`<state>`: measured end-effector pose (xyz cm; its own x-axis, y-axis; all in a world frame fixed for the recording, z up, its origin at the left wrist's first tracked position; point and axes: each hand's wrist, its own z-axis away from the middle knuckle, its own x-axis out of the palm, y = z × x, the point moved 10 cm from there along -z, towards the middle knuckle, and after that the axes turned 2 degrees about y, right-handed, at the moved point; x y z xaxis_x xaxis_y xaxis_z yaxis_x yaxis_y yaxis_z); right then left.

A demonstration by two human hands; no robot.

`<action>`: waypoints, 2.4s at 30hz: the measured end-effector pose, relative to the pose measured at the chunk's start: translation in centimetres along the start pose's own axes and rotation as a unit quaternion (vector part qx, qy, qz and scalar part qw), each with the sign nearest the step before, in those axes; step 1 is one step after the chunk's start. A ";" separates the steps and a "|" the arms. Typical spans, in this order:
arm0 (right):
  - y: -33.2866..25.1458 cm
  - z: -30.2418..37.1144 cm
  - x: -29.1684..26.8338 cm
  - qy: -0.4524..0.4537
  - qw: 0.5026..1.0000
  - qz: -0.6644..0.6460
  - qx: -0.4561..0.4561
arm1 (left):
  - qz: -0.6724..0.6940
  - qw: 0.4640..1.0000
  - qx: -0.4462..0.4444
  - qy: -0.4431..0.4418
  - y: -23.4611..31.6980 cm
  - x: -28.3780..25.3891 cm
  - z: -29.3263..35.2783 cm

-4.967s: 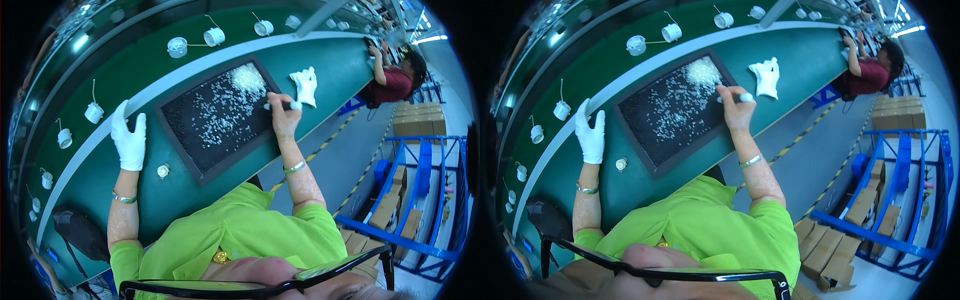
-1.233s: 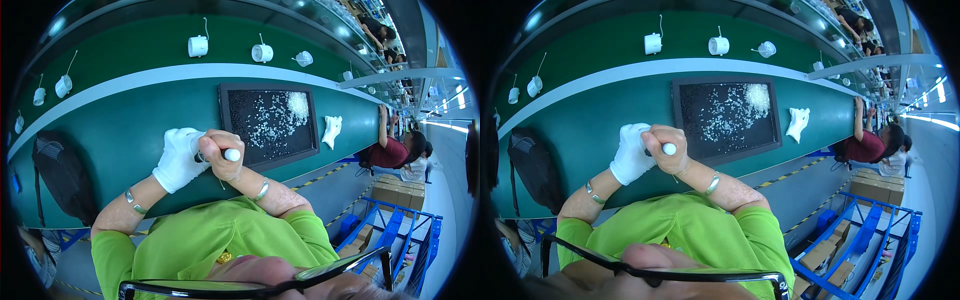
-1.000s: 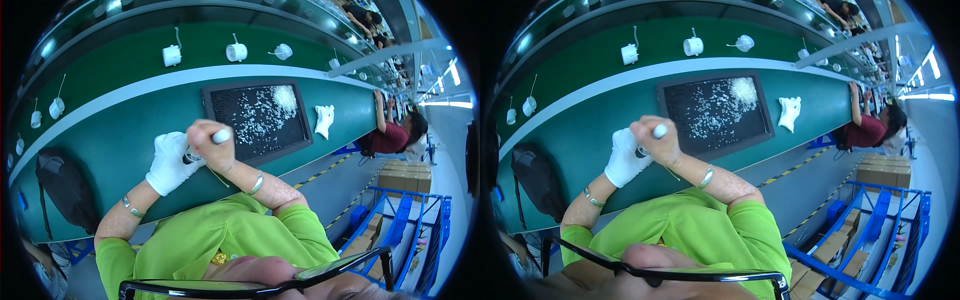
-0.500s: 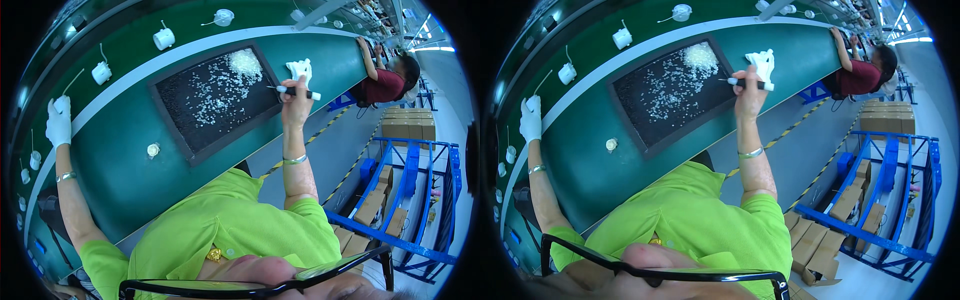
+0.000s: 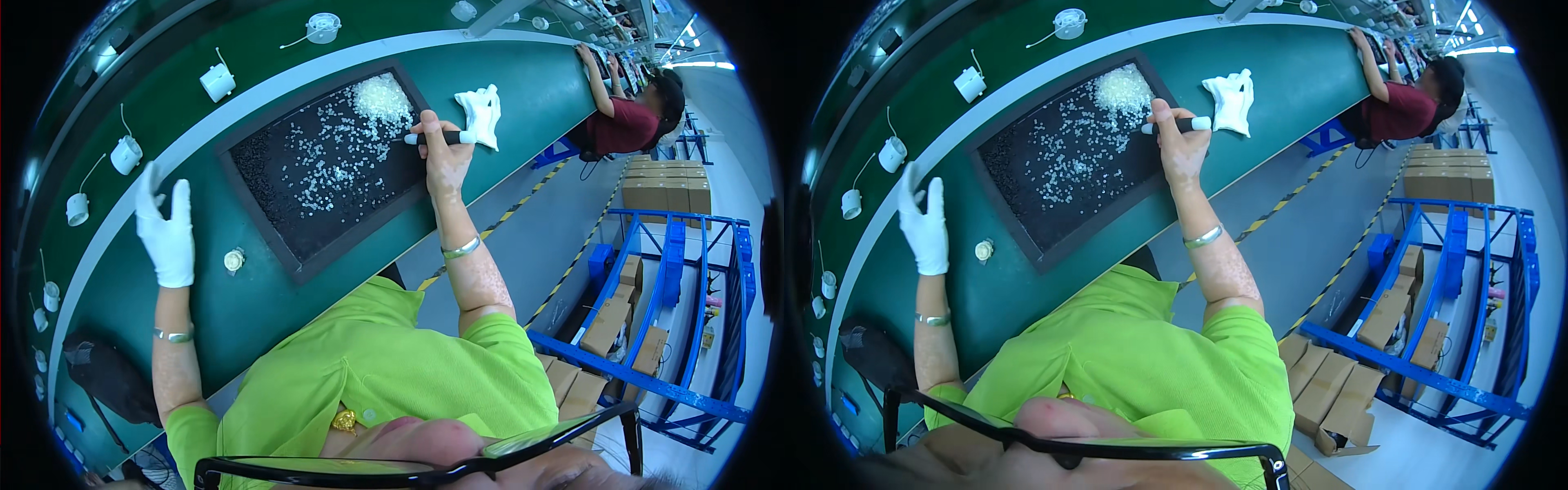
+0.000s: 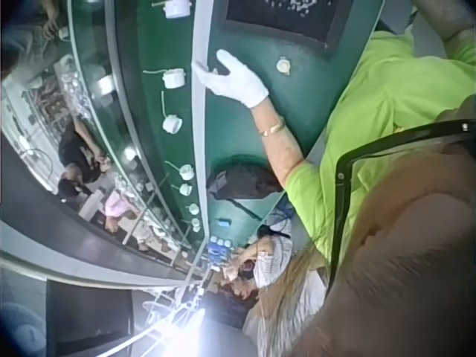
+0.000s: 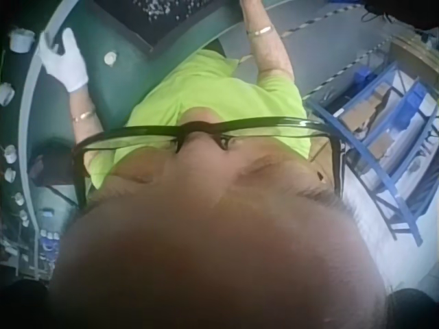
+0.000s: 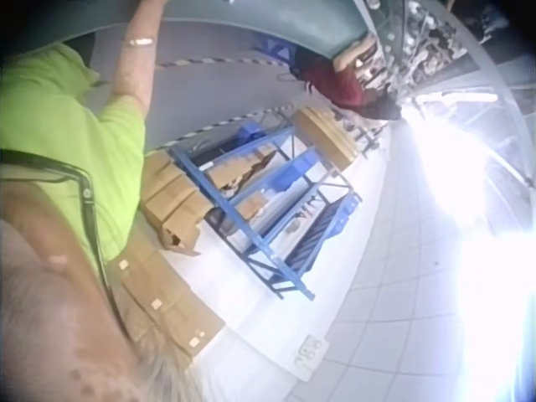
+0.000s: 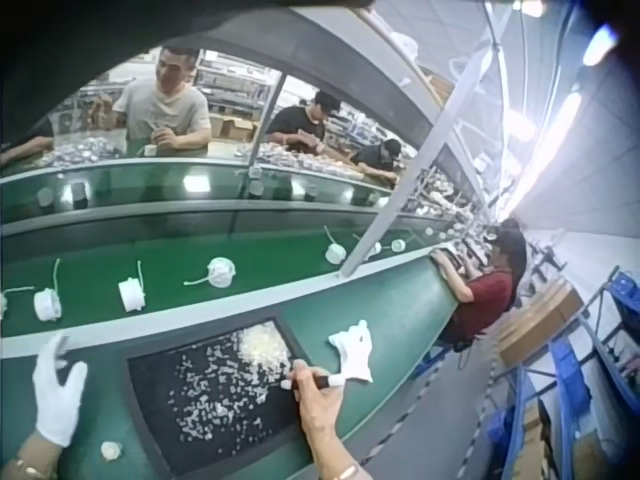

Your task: Applying adhesive to small electronic components at a manual assembly station.

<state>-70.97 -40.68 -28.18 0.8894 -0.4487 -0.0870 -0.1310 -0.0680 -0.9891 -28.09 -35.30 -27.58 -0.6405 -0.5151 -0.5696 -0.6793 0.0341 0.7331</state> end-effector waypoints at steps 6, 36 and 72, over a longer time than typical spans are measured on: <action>0.1 -0.1 0.2 -0.001 1.000 0.006 0.001 | 0.057 0.997 -0.050 -0.032 -1.9 1.5 0.6; -0.2 0.2 1.4 -0.047 0.998 0.045 -0.016 | 0.033 0.997 -0.045 -0.055 -1.7 1.8 0.6; -0.4 -0.9 -1.4 0.018 0.974 -0.216 -0.065 | -0.170 0.977 0.073 -0.106 3.0 12.3 -12.8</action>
<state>-72.54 -40.81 -27.54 0.8582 -0.3837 0.3409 0.1960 -0.3688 -0.9086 -33.38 -52.49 -27.64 -0.4181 -0.3286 -0.8469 -0.8997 0.0212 0.4360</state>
